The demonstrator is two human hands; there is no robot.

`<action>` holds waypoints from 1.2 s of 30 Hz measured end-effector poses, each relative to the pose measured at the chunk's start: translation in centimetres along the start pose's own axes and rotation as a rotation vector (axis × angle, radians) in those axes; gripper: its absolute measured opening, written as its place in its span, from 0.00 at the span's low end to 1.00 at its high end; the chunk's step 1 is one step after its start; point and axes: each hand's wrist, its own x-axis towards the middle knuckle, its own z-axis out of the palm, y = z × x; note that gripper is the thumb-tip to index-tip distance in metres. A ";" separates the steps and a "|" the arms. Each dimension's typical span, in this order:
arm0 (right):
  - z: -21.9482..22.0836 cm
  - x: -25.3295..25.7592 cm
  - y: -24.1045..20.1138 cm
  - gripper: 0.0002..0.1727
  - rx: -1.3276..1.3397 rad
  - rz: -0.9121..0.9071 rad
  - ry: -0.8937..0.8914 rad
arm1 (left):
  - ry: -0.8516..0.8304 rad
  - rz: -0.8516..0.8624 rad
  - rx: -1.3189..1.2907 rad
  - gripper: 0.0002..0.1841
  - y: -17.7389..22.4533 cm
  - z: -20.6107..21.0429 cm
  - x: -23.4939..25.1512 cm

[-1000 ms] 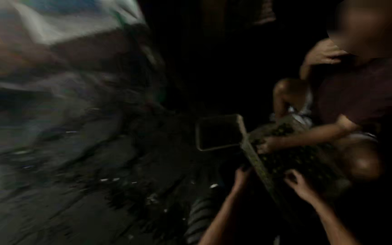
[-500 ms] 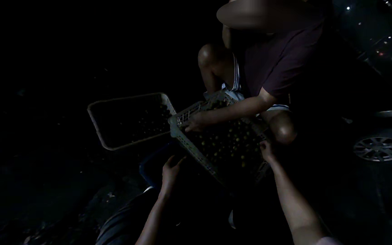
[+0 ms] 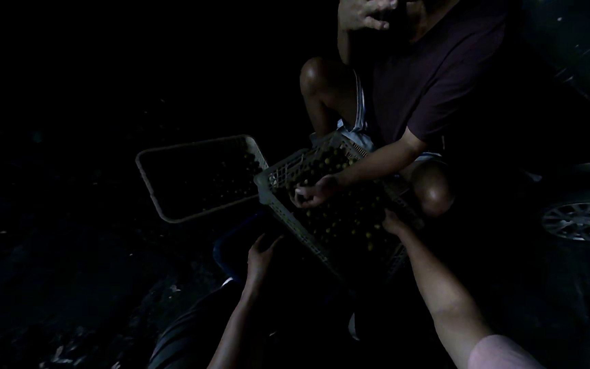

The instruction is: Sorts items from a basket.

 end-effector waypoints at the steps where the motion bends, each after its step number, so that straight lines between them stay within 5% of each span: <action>1: 0.3 0.1 0.1 0.34 0.029 0.003 0.002 | -0.003 -0.009 0.004 0.14 0.1 0.0 0.0; 6: 2.5 -0.2 0.3 0.34 0.173 0.021 0.134 | -0.024 -0.007 0.053 0.20 0.2 0.1 0.1; 11: 3.7 -1.5 1.1 0.23 0.184 -0.114 0.218 | -0.042 -0.027 -0.032 0.19 0.3 0.5 -0.1; 15: 4.0 -4.2 -0.2 0.35 0.592 -0.272 0.295 | -0.070 -0.007 -0.128 0.15 0.1 0.4 -0.2; 23: 4.2 -12.1 -6.8 0.22 1.513 -0.555 -0.168 | -0.248 -0.079 -0.239 0.11 -0.4 0.5 -0.8; 28: 5.3 -14.5 -9.7 0.22 2.103 -0.386 -0.547 | -0.345 -0.108 -0.349 0.11 -1.2 1.1 -0.8; 31: 5.7 -15.2 -10.5 0.21 2.140 -0.357 -0.602 | -0.371 -0.097 -0.378 0.11 -1.7 1.2 -0.7; 36: 6.5 -16.5 -12.2 0.17 1.669 -0.592 -0.249 | -0.453 -0.103 -0.613 0.23 -2.0 1.8 -0.9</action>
